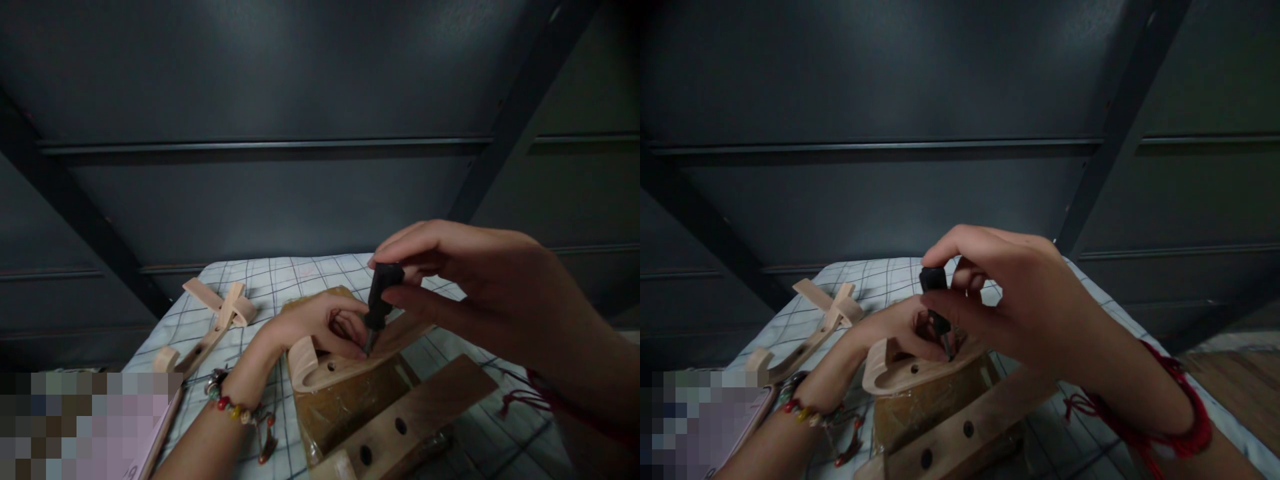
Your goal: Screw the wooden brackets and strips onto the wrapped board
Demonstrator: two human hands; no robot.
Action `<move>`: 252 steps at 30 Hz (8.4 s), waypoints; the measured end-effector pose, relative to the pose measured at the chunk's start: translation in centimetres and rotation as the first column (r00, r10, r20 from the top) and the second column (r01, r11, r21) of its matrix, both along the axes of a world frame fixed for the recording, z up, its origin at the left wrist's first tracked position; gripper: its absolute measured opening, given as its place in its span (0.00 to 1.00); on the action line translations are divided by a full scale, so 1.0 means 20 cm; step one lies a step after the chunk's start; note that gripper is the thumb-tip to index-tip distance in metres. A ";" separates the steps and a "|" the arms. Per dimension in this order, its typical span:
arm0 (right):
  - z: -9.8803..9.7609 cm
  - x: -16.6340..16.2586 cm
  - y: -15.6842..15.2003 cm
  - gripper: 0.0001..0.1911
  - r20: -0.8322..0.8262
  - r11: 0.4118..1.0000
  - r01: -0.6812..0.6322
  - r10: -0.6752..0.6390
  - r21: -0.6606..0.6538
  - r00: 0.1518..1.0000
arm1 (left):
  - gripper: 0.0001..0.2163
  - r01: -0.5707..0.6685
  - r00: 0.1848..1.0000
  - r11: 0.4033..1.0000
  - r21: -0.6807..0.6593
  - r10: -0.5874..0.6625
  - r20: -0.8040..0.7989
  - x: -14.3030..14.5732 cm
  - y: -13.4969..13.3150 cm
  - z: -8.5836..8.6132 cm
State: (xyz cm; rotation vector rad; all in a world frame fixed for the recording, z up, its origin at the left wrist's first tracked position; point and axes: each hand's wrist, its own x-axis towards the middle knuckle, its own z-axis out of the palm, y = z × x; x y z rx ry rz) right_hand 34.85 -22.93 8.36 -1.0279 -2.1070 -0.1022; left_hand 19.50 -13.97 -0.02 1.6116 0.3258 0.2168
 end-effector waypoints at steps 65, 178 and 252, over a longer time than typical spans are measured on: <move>0.00 -0.03 -0.01 0.06 -0.026 0.986 -0.130 0.128 -0.101 0.991 | 0.11 0.010 1.000 0.994 0.110 -0.010 0.002 0.00 0.01 0.03; -0.04 0.03 0.06 0.10 -0.251 0.943 -0.186 0.116 -0.277 0.961 | 0.08 0.043 0.999 0.999 0.006 -0.043 0.002 0.00 0.02 0.00; -0.01 0.04 0.02 0.10 0.029 0.998 -0.030 0.032 -0.057 0.999 | 0.08 0.043 0.999 0.999 -0.013 -0.042 0.015 -0.01 0.02 -0.01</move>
